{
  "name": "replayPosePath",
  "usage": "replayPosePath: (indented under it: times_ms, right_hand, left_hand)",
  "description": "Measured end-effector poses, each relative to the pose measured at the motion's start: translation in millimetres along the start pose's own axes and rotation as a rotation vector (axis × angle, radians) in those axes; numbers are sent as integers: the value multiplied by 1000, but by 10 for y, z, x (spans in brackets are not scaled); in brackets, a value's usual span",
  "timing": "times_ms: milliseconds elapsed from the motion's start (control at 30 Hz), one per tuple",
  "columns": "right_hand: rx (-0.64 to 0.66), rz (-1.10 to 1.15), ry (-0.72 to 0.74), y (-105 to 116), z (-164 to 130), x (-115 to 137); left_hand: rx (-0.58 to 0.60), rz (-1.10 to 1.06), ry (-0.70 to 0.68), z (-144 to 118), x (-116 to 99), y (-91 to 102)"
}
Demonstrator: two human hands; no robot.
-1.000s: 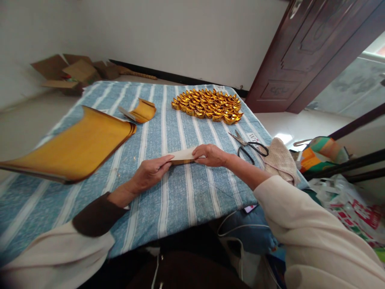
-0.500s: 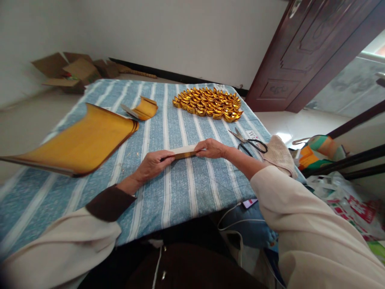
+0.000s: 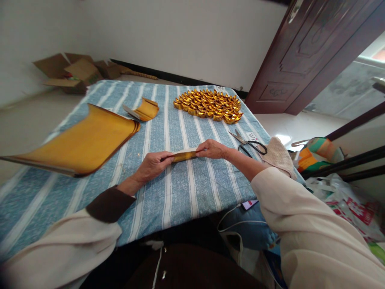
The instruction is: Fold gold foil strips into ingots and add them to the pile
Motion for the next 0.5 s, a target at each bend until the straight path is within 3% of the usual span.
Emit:
replayPosePath:
  times_ms: [200,500]
  right_hand:
    - [186,-69,-15,-24,22,-35]
    - [233,-39,-63,35,49,-98]
  left_hand:
    - [7,30,46,5,10,-7]
    - [11,120,39,19,-15,-41]
Point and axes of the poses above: each hand's wrist, its own z-axis towards the middle knuckle, its own y-axis out of the back of the hand, x = y × z, the point moved 4 cm from there along z, towards the middle knuckle, and after that the axes turned 3 degrees about z, right-handed, at the moved point
